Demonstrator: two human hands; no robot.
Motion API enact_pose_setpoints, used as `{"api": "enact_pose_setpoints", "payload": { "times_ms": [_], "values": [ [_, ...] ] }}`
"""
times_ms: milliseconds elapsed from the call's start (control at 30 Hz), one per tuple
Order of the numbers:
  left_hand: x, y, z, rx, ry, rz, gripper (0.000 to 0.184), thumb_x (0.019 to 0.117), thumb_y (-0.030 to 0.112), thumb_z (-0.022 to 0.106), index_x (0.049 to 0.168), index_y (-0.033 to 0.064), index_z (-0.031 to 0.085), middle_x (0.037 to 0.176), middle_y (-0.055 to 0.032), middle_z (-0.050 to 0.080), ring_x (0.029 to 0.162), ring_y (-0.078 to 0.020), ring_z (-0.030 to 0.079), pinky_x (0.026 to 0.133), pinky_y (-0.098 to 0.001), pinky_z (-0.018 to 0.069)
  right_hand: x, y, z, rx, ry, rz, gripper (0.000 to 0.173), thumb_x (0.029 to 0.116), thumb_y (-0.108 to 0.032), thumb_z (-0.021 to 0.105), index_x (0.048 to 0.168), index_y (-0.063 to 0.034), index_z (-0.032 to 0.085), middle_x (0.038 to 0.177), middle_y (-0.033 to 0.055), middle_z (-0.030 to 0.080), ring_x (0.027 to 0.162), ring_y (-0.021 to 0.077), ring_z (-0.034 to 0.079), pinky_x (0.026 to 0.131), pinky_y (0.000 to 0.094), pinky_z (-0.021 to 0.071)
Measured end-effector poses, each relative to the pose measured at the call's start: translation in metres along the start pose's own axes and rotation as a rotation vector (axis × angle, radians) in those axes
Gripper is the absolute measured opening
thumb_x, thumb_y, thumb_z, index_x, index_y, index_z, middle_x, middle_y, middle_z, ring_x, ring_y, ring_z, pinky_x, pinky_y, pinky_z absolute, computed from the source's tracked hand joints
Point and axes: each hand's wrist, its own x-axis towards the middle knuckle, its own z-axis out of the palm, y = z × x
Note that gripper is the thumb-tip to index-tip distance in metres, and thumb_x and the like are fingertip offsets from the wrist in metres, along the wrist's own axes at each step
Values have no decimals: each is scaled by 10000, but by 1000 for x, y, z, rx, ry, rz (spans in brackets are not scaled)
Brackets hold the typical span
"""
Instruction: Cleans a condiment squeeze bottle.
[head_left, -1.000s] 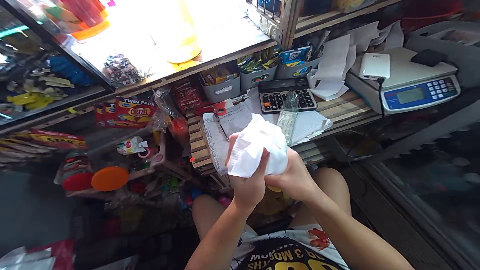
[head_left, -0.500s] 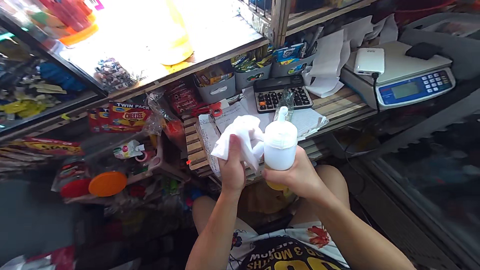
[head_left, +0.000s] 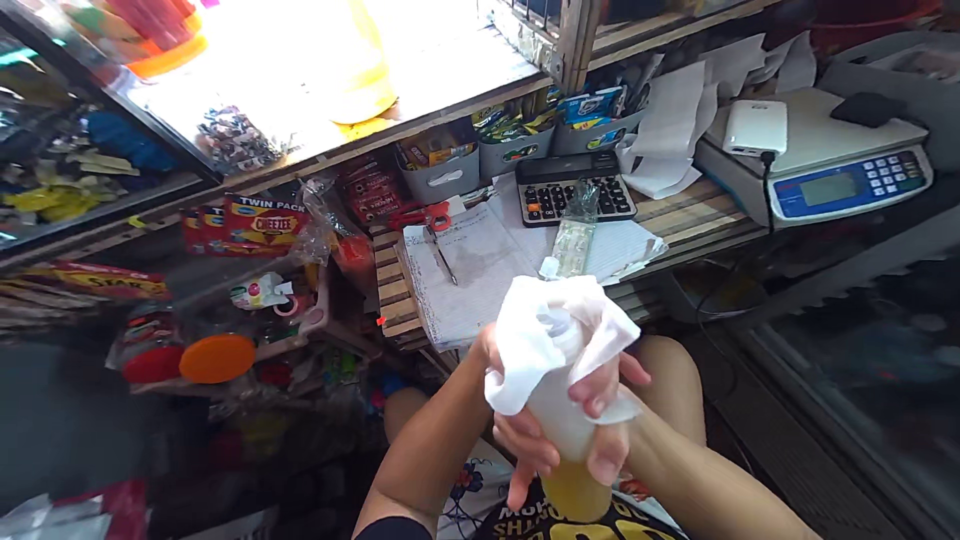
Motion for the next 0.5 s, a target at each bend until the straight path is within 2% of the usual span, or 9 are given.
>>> {"api": "enact_pose_setpoints", "payload": {
  "times_ms": [67, 100, 167, 200, 267, 300, 367, 433, 500],
  "values": [
    [2, 0, -6, -128, -6, -60, 712, 820, 363, 830, 1388, 32, 555, 1179, -95, 685, 1059, -185, 679, 931, -319, 548, 1, 4, -3, 56, -74, 10, 369, 895, -267, 751, 1242, -162, 682, 1140, 79, 687, 1046, 296, 692, 923, 532, 578],
    [6, 1, -16, -148, -50, -38, 690, 842, 380, 804, 1388, 44, 550, 1184, -106, 687, 1059, -198, 683, 915, -328, 555, 2, 0, 1, 12, -39, 19, 402, 875, -278, 775, 1254, -171, 694, 1115, 62, 716, 1034, 282, 718, 909, 522, 602],
    [22, 20, -39, -101, -152, -41, 613, 926, 315, 686, 1429, 15, 506, 1212, -137, 678, 1094, -215, 668, 952, -369, 532, 3, -18, 16, -128, 163, 100, 399, 805, -237, 835, 1162, -133, 687, 998, 22, 724, 943, 220, 739, 828, 448, 639],
    [32, 42, -27, 44, 30, -96, 482, 896, 318, 717, 1291, 58, 625, 1055, -58, 736, 983, -143, 697, 907, -332, 544, 6, -28, 27, -272, 318, 190, 375, 742, -246, 846, 1038, -138, 643, 910, -44, 708, 876, 129, 730, 779, 344, 635],
    [47, 69, -6, 394, 335, -142, 364, 840, 285, 772, 1118, 73, 672, 902, -8, 735, 870, -98, 698, 864, -324, 570, 3, -34, 25, -457, 499, 291, 330, 704, -192, 804, 974, -136, 623, 848, -77, 699, 828, 66, 705, 779, 284, 605],
    [51, 73, 2, 513, 433, -118, 327, 827, 215, 767, 1107, 77, 670, 911, -2, 741, 860, -89, 709, 831, -308, 593, -9, -31, 7, -516, 492, 263, 333, 756, -166, 828, 1052, -116, 684, 925, -38, 717, 906, 105, 703, 876, 339, 602],
    [56, 71, 12, 683, 555, -38, 334, 819, 63, 737, 1135, 78, 632, 947, 15, 746, 875, -75, 722, 819, -295, 613, -19, -25, -8, -760, 609, 170, 423, 697, -127, 843, 1096, -136, 703, 979, -39, 754, 932, 86, 716, 862, 303, 606],
    [54, 65, 15, 816, 599, 7, 326, 874, 94, 740, 1169, 68, 603, 980, 40, 733, 915, -54, 709, 852, -292, 604, -14, -26, -5, -889, 727, 106, 512, 642, -73, 852, 1110, -132, 654, 985, -66, 745, 938, 51, 710, 860, 266, 603],
    [50, 63, 15, 932, 558, 32, 224, 943, 174, 703, 1129, 70, 635, 989, 68, 723, 945, -17, 688, 873, -268, 587, -12, -28, -3, -947, 754, 76, 553, 619, -57, 856, 1123, -129, 638, 995, -84, 737, 947, 30, 702, 865, 249, 598]
  ]
}}
